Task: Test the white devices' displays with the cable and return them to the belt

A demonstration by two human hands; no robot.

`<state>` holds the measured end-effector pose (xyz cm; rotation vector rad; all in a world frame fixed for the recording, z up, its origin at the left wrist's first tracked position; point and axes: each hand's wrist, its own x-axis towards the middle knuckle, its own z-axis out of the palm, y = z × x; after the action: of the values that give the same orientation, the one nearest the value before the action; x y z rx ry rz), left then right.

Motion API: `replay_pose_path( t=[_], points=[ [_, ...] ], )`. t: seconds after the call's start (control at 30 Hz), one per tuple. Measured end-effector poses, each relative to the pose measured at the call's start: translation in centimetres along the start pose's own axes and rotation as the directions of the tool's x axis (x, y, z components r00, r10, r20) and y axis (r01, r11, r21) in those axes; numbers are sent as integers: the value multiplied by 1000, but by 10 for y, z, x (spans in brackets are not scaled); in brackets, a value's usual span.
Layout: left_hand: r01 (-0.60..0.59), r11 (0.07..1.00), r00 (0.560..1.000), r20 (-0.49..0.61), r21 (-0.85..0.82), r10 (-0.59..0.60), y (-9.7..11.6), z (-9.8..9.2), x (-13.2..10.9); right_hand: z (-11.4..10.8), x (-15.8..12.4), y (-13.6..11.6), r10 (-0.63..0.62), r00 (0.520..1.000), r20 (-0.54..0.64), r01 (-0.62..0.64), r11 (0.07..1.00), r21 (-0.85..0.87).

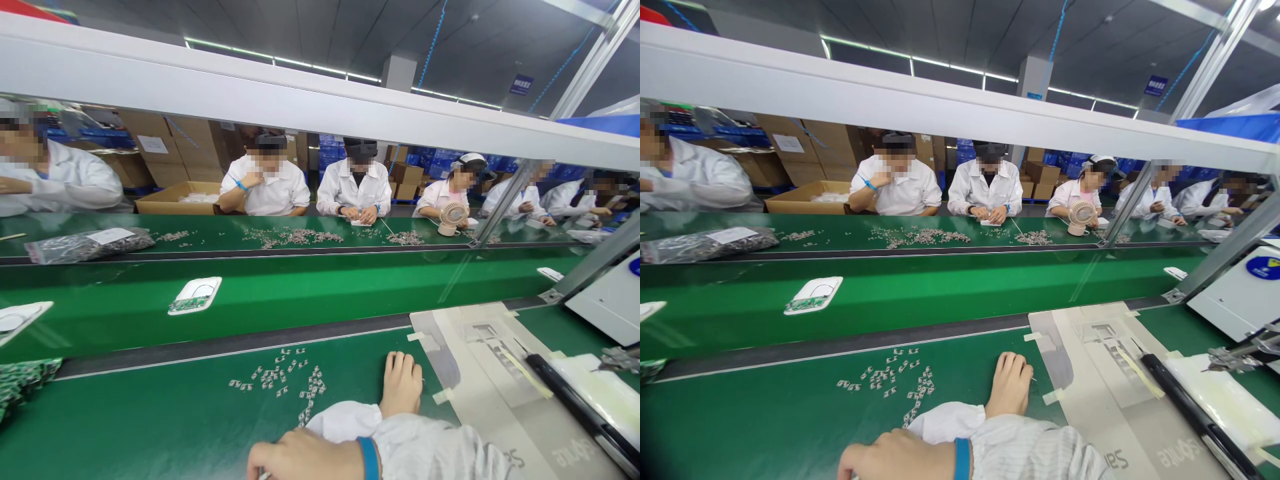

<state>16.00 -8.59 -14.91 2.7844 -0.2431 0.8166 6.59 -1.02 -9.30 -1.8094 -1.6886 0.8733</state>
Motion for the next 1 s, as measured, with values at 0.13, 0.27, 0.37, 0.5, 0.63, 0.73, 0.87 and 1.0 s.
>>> replay_pose_path(
  t=[0.13, 0.27, 0.37, 0.5, 0.63, 0.73, 0.87, 1.0],
  points=[
    [9, 1000, 1000, -7, -6, -9, 0, 1, 0, 1, 0, 0, 1, 1000, -6, -1, 1000, -10],
    [9, 1000, 1000, -9, -8, -9, 1, 0, 0, 1, 0, -1, 0, 1000, -10, 0, 1000, -16],
    [-5, 1000, 1000, -8, -5, 5, 0, -1, 0, 1, 0, -1, -3, 1000, -6, 3, 1000, -20],
    [-14, 1000, 1000, -3, -7, 14, 0, -3, 0, 0, 0, -1, -5, 1000, 7, 5, 1000, -21],
    [0, 1000, 1000, -1, -8, 0, 1, -4, 0, -2, -1, -2, -2, 1000, 13, 2, 1000, -21],
    [3, 1000, 1000, -1, -11, -3, 1, -5, 1, -3, -1, -2, -7, 1000, 18, 7, 1000, -24],
    [10, 1000, 1000, -5, -10, -10, 1, -5, 1, -4, -1, -3, -11, 1000, 18, 12, 999, -38],
    [20, 1000, 1000, -18, -17, -20, 0, -6, 2, -3, -2, -3, -22, 1000, 3, 22, 997, -70]
  ],
)
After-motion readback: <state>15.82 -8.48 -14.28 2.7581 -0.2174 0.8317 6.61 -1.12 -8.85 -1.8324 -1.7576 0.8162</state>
